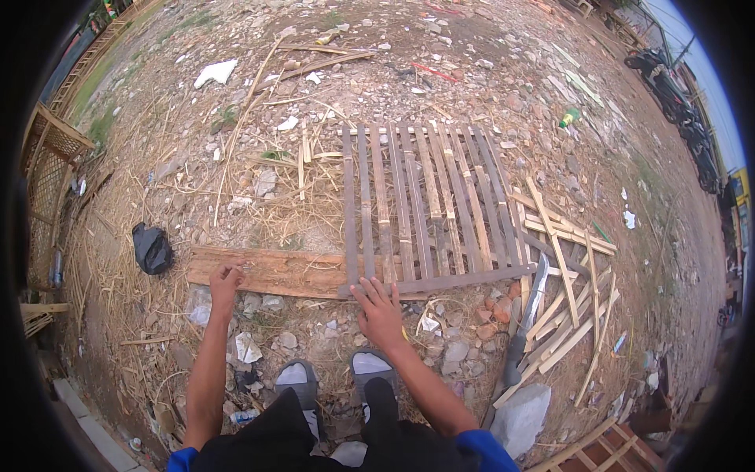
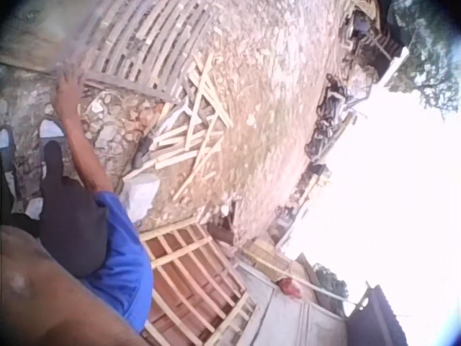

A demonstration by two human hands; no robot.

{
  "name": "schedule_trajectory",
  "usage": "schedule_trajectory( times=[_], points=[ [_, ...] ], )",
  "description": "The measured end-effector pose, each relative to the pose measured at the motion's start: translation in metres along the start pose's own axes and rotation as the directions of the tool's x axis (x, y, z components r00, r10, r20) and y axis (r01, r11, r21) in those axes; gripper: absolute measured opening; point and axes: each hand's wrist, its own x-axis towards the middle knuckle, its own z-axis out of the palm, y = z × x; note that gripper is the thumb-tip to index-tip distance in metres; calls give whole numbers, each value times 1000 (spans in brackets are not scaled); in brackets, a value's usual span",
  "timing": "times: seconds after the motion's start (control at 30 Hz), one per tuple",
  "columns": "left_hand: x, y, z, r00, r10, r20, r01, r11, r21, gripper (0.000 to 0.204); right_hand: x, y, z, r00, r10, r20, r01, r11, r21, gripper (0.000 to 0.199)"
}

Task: The person aligns bamboo slats on a wooden base and secures them by inserting nails and hammering them in with a hammer.

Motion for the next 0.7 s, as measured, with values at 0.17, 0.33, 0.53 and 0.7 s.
schedule_trajectory(
  times=[0.17, 0.33, 0.53, 0.7],
  points=[
    [-13, 9, 24, 1000, -18, -12, 16, 988, -155, 6, -1, 1, 6, 1000, -1, -6, 1, 999, 38, 60],
    [-35, 19, 65, 987, -76, 141, 124, 921, -371, 5, 2, 1, 2, 1000, 9, -16, -9, 999, 39, 62],
    [-60, 28, 117, 962, -147, 229, 190, 965, -180, 30, 5, 1, 3, 1000, 8, -24, -7, 999, 44, 60],
    [-72, -1, 158, 945, -141, 295, 190, 971, -145, 34, 3, 1, 1, 1000, 6, -11, -5, 999, 41, 60]
  ],
)
